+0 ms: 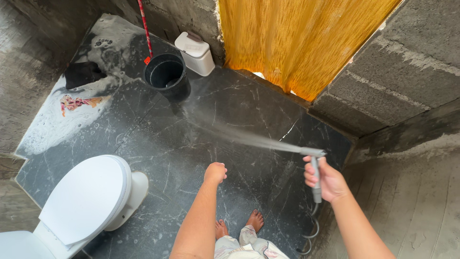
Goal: The person rinses the bathroom floor using a handheld bidet sprayer to remove soap suds. They systematically spray the dark tiled floor around the toilet and sink, then briefly rinse a black bucket before returning to the floor.
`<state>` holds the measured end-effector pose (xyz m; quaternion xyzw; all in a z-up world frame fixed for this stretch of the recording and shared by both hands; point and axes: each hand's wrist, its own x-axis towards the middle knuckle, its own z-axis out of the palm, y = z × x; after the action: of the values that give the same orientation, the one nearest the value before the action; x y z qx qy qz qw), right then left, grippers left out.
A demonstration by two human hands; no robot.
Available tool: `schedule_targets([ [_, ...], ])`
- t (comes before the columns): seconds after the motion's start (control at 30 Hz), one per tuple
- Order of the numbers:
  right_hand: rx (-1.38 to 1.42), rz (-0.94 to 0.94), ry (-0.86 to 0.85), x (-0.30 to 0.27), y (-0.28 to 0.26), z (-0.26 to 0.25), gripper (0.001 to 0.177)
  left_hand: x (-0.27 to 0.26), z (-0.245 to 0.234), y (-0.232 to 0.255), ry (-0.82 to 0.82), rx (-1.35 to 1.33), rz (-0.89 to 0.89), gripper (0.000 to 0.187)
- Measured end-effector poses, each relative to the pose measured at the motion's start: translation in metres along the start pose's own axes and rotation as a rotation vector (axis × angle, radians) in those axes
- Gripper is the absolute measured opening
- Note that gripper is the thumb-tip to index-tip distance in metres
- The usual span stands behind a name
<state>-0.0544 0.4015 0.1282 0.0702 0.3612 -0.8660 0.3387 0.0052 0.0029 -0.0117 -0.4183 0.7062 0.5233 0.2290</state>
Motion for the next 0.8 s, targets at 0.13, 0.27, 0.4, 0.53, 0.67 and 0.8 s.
schedule_targets([
  [0.13,-0.035,0.082,-0.041,0.007,0.012,0.013,0.047,0.002,0.004,-0.005,-0.01,0.0,-0.022,0.035],
  [0.27,-0.049,0.044,0.037,0.008,0.014,0.018,0.046,0.006,0.001,-0.012,-0.021,-0.047,-0.033,0.035],
  [0.4,-0.175,0.312,0.003,0.002,0.025,0.015,0.045,0.009,0.001,-0.02,-0.024,-0.034,-0.047,0.035],
  [0.53,-0.264,0.402,0.096,-0.003,0.041,0.011,0.044,0.013,0.005,-0.022,-0.046,-0.041,-0.084,0.035],
  [0.67,-0.126,0.184,0.261,-0.007,0.037,-0.007,0.045,0.023,0.01,-0.024,-0.052,-0.039,-0.048,0.036],
  [0.8,-0.141,0.142,0.375,-0.013,0.025,-0.03,0.045,0.025,0.005,-0.033,-0.039,-0.044,-0.059,0.036],
])
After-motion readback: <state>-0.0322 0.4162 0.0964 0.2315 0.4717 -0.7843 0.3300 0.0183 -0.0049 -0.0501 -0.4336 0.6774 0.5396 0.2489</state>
